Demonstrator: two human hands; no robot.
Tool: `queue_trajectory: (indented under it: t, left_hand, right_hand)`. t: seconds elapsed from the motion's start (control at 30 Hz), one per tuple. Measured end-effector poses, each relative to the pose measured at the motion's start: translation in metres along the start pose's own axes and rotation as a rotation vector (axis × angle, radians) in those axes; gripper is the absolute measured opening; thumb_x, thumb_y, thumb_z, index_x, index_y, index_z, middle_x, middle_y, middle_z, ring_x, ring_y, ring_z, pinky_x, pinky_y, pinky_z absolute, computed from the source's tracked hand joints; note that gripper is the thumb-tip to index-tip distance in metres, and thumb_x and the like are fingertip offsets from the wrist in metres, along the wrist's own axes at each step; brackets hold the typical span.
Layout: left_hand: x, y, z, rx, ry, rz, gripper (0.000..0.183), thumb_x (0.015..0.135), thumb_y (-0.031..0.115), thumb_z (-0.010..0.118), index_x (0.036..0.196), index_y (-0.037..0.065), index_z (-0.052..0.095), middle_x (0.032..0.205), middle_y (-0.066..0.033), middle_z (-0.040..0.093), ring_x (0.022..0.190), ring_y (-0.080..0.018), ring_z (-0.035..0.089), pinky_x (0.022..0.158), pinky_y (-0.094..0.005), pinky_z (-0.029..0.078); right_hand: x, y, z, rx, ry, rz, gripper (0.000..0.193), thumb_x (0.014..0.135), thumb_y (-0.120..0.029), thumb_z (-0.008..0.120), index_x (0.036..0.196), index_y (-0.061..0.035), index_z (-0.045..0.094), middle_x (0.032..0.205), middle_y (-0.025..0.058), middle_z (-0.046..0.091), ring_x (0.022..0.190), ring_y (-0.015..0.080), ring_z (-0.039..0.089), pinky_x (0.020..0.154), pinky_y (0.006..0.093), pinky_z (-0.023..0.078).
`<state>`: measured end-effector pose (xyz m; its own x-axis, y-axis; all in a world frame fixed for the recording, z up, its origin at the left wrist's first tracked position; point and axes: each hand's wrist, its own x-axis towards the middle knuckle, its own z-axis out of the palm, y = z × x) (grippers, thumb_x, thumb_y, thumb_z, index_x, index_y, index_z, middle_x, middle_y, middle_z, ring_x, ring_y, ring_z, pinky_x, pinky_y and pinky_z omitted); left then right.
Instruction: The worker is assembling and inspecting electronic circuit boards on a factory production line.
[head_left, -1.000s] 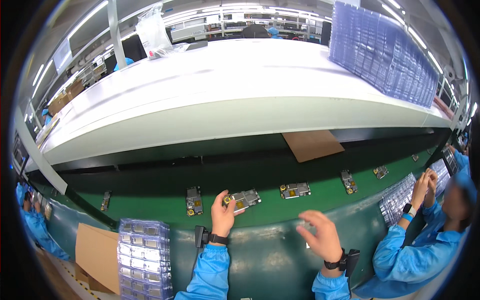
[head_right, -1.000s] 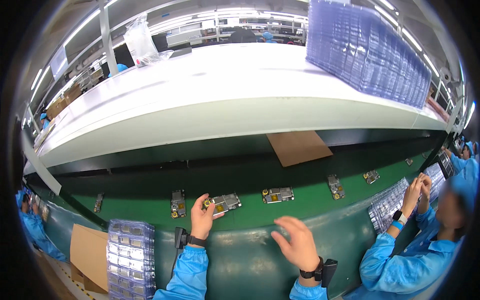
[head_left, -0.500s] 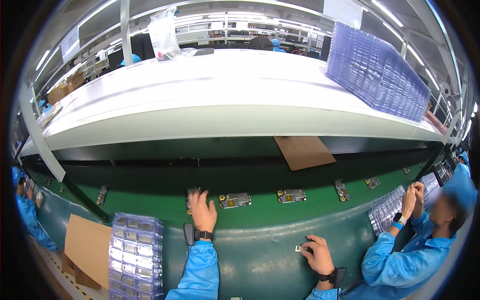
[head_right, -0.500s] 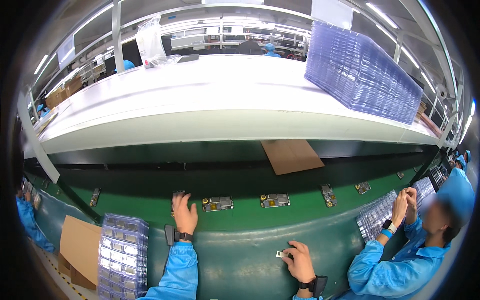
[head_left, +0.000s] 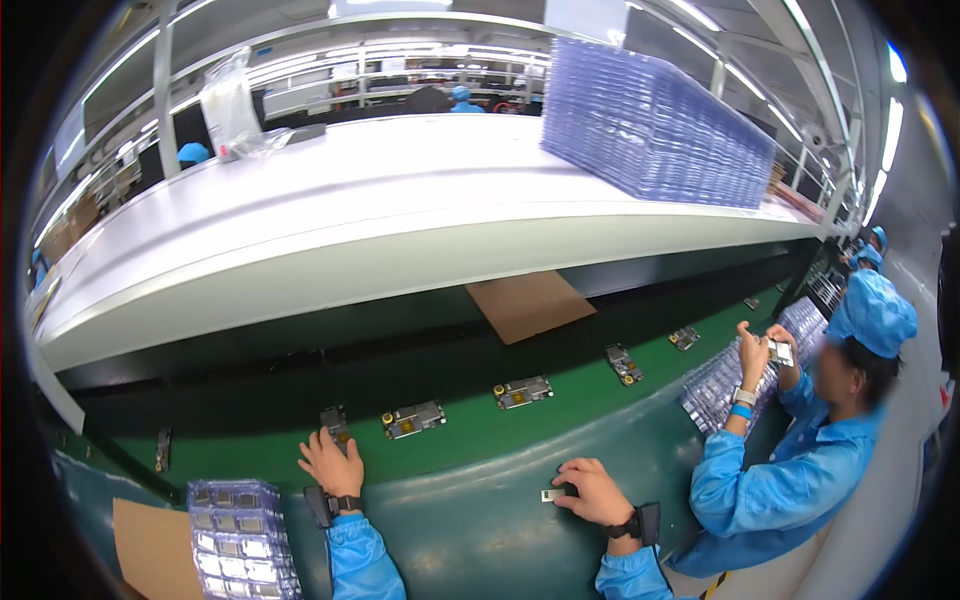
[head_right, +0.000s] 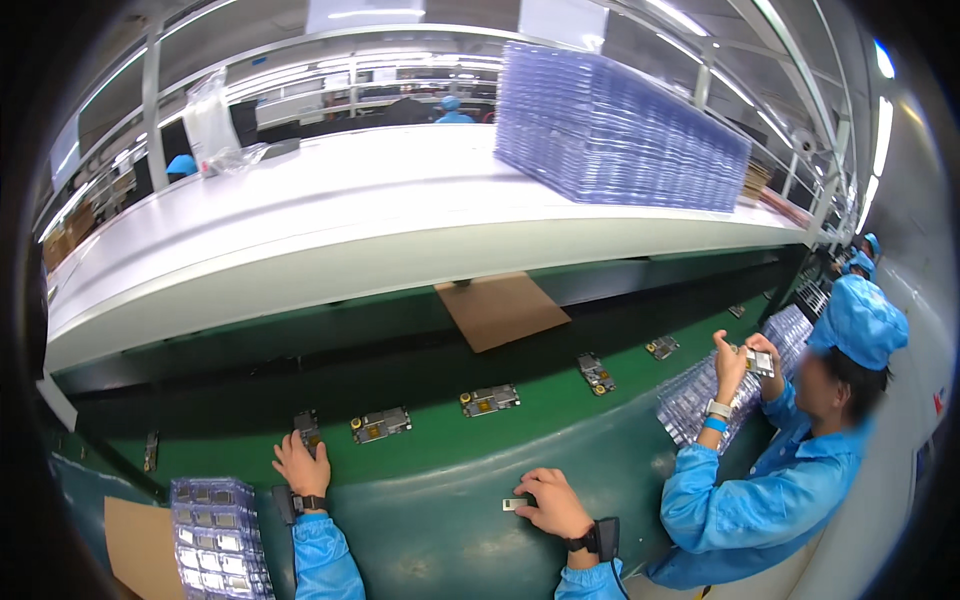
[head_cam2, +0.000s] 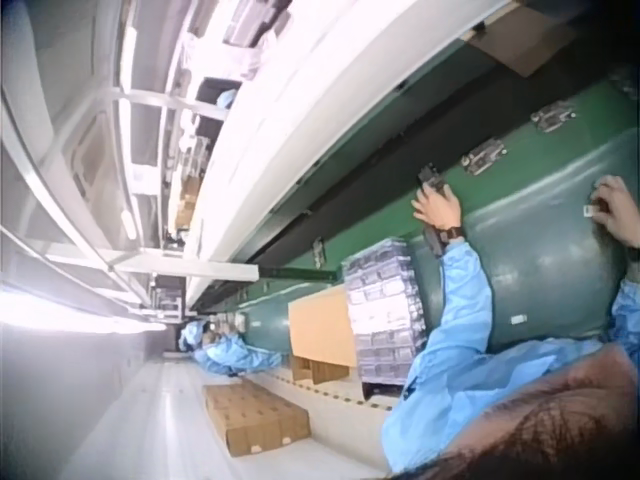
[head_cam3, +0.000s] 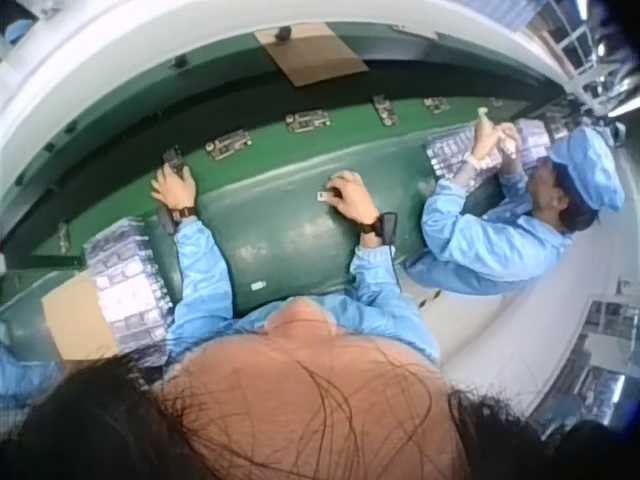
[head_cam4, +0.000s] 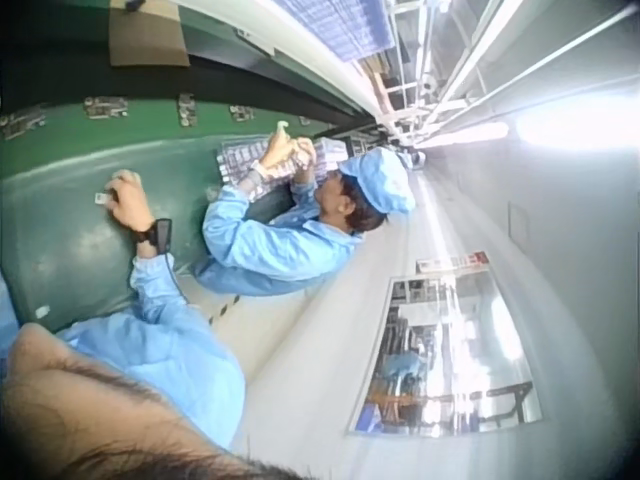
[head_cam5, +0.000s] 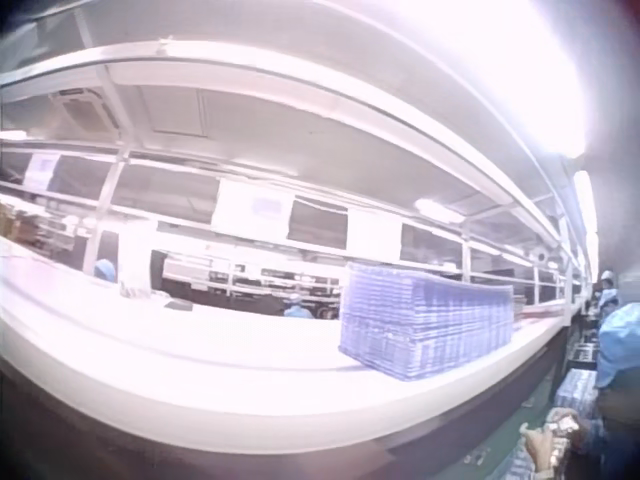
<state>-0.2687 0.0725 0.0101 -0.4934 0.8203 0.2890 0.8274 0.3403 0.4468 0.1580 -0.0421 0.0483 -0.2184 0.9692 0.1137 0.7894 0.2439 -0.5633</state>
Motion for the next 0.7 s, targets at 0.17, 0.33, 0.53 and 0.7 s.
queue_trajectory:
  t: [0.17, 0.33, 0.53, 0.7]
  left_hand:
    - [-0.001, 0.012, 0.000, -0.065, 0.075, 0.123, 0.054, 0.090, 0.019, 0.071, 0.138, 0.001, 0.053, 0.143, -0.0209, 0.050, 0.141, -0.0534, 0.034, 0.118, -0.0640, 0.026]
    - [-0.016, 0.049, 0.022, -0.255, -0.006, 0.579, 0.058, 0.088, 0.020, 0.071, 0.135, -0.006, 0.050, 0.144, -0.0254, 0.047, 0.141, -0.0545, 0.032, 0.119, -0.0602, 0.025]
    - [-0.013, 0.048, 0.045, -0.217, -0.175, 0.580, 0.069, 0.089, 0.026, 0.073, 0.143, -0.007, 0.044, 0.146, -0.0247, 0.047, 0.141, -0.0545, 0.031, 0.119, -0.0617, 0.025]
    - [-0.003, 0.070, 0.055, -0.089, -0.212, 0.574, 0.067, 0.086, 0.027, 0.076, 0.141, 0.000, 0.050, 0.143, -0.0220, 0.051, 0.139, -0.0487, 0.037, 0.117, -0.0641, 0.026]
  right_hand:
    - [0.065, 0.006, -0.014, -0.031, -0.062, -0.037, 0.035, 0.086, -0.024, 0.075, 0.115, -0.0039, 0.071, 0.118, 0.0181, 0.068, 0.114, 0.0374, 0.062, 0.101, 0.0434, 0.049]
    - [0.156, 0.032, 0.027, -0.021, 0.274, -0.219, 0.050, 0.086, -0.026, 0.075, 0.129, -0.0047, 0.062, 0.132, 0.0183, 0.062, 0.122, 0.0392, 0.056, 0.107, 0.0451, 0.046]
    - [0.188, 0.050, 0.050, -0.267, 0.345, -0.133, 0.066, 0.087, -0.042, 0.074, 0.141, -0.0095, 0.055, 0.143, 0.0110, 0.058, 0.130, 0.0387, 0.050, 0.107, 0.0546, 0.043]
    - [0.195, 0.046, 0.039, -0.313, 0.185, -0.040, 0.062, 0.087, -0.037, 0.075, 0.141, -0.0119, 0.057, 0.143, 0.0077, 0.059, 0.132, 0.0368, 0.048, 0.109, 0.0540, 0.041]
